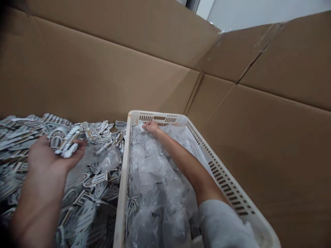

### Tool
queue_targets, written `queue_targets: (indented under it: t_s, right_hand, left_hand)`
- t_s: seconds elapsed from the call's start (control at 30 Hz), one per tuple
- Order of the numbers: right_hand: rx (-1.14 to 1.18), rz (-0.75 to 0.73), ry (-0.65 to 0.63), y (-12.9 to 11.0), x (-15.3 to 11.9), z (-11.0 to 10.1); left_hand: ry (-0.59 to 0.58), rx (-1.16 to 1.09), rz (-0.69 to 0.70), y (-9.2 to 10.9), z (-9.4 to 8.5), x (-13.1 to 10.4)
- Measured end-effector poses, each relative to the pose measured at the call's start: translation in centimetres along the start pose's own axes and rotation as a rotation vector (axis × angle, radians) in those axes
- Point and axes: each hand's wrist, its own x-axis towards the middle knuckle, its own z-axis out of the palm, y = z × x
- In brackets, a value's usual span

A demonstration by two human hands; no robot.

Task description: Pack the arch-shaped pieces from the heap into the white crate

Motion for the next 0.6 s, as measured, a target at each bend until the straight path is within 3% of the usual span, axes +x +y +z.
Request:
queue_targets:
  t_s: [0.23,0.6]
  right_hand:
    - [-0.163,0.058,-0.085,-0.1,1.7,2.1]
    - [-0.402,0.052,-0.001,-1.5,3.0,4.6]
  left_hand:
    - [0.009,0.017,0.014,0.0,0.1,0.3]
    - [-0.002,0.016,0.024,-0.4,0.3,0.2]
